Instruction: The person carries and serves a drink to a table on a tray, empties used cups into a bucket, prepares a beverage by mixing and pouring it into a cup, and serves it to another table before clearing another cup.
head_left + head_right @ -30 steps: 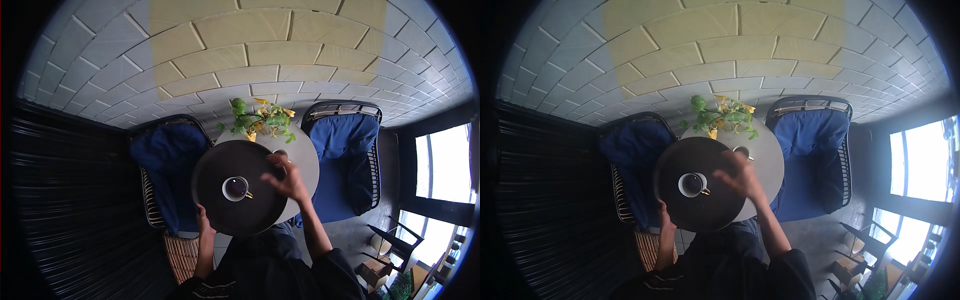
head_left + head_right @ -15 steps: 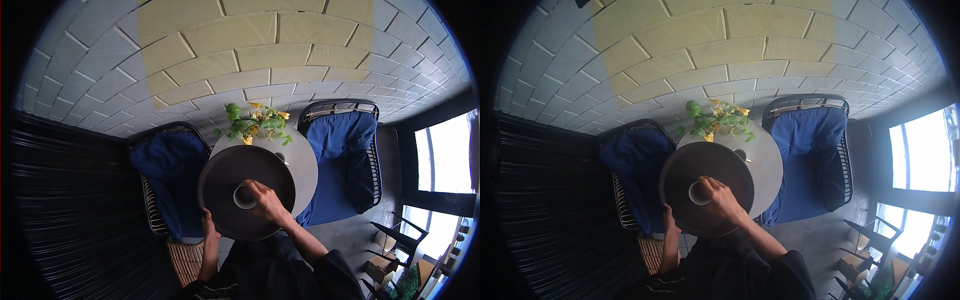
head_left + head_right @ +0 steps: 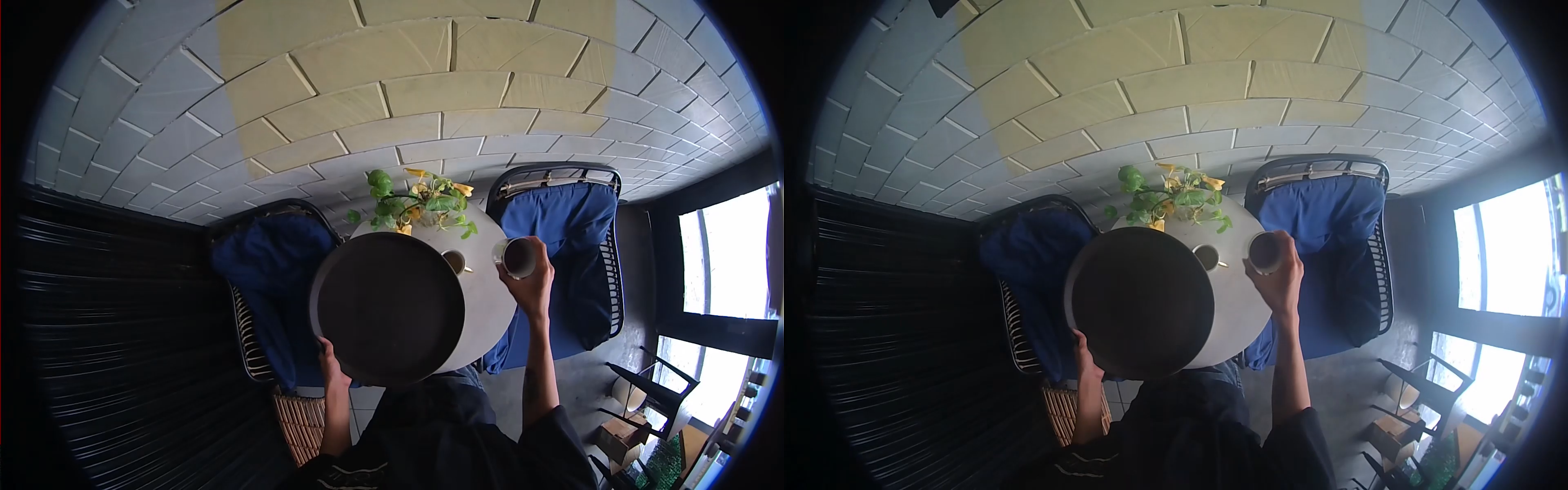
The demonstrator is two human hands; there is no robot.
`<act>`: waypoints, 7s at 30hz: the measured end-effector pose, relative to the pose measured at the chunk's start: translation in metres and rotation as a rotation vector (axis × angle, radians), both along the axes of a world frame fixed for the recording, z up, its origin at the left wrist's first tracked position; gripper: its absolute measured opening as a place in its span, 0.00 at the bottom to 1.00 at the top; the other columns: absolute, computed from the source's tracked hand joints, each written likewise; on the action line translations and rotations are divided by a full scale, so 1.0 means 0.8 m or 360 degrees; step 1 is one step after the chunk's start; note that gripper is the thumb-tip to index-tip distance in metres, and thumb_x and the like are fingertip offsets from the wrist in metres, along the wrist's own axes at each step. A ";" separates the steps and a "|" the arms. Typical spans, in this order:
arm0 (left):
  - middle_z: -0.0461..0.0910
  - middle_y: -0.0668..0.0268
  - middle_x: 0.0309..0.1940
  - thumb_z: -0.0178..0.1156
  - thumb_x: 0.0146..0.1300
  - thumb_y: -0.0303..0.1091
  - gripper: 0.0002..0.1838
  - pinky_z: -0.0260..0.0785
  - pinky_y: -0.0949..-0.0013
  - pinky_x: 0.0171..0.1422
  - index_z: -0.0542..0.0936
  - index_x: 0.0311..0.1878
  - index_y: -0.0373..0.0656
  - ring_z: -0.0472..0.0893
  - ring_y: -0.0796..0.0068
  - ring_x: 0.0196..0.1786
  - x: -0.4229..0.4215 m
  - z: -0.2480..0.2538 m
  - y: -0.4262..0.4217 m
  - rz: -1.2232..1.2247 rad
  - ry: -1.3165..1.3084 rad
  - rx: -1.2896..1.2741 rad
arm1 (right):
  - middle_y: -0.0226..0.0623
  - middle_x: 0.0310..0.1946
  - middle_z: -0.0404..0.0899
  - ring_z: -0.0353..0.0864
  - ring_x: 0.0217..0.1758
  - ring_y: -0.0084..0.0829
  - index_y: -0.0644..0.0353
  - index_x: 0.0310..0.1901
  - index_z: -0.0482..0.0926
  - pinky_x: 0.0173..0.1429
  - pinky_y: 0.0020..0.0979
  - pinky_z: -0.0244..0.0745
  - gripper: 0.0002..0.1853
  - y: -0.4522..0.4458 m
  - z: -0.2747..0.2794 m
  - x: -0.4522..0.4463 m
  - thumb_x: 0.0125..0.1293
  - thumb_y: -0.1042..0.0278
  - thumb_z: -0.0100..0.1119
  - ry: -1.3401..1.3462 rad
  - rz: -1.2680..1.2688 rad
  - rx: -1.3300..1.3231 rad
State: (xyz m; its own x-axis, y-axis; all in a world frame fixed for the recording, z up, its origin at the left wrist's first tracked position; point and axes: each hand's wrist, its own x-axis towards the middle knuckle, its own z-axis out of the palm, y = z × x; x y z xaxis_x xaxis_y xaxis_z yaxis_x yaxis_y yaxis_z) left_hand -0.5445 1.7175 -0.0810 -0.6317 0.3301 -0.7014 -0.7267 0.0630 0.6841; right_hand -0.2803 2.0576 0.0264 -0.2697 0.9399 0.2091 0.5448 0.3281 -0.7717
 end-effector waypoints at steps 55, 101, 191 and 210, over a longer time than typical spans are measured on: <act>0.68 0.54 0.65 0.53 0.68 0.63 0.41 0.70 0.52 0.65 0.60 0.71 0.40 0.72 0.56 0.65 -0.007 -0.024 -0.052 0.0131 -0.0073 -0.0001 | 0.47 0.47 0.74 0.69 0.60 0.47 0.69 0.37 0.78 0.68 0.50 0.60 0.10 -0.072 -0.231 -0.047 0.50 0.81 0.55 -0.0669 0.0463 0.0506; 0.68 0.57 0.66 0.50 0.71 0.59 0.37 0.69 0.56 0.66 0.62 0.71 0.38 0.73 0.61 0.65 -0.016 0.016 0.020 -0.0791 0.0037 0.0082 | 0.46 0.32 0.82 0.85 0.29 0.33 0.67 0.45 0.78 0.33 0.33 0.77 0.10 -0.246 0.079 0.062 0.62 0.84 0.54 0.0378 -0.0200 -0.0379; 0.73 0.58 0.59 0.52 0.67 0.64 0.39 0.76 0.56 0.59 0.66 0.66 0.37 0.78 0.61 0.59 1.352 -0.067 0.238 -0.2163 0.0206 -0.0378 | 0.13 0.18 0.58 0.53 0.22 0.10 0.53 0.19 0.65 0.24 0.23 0.48 0.17 -0.474 -0.291 1.446 0.61 0.76 0.60 0.1297 -0.2220 -0.0765; 0.74 0.55 0.58 0.52 0.68 0.61 0.37 0.77 0.52 0.58 0.66 0.66 0.37 0.79 0.59 0.57 1.385 -0.185 0.084 -0.1754 -0.0202 -0.0928 | 0.25 0.14 0.63 0.64 0.16 0.25 0.50 0.25 0.69 0.23 0.29 0.60 0.15 -0.345 -0.643 1.644 0.72 0.58 0.48 0.1439 -0.2754 -0.1226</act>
State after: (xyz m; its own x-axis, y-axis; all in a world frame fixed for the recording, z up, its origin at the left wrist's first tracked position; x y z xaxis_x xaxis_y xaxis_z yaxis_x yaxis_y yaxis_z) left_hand 0.5634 1.7843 -0.2292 -0.1348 0.2594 -0.9563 -0.1538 0.9479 0.2788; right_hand 1.0349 1.7818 -0.4878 0.7001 -0.0002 -0.7141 -0.6468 -0.4239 -0.6340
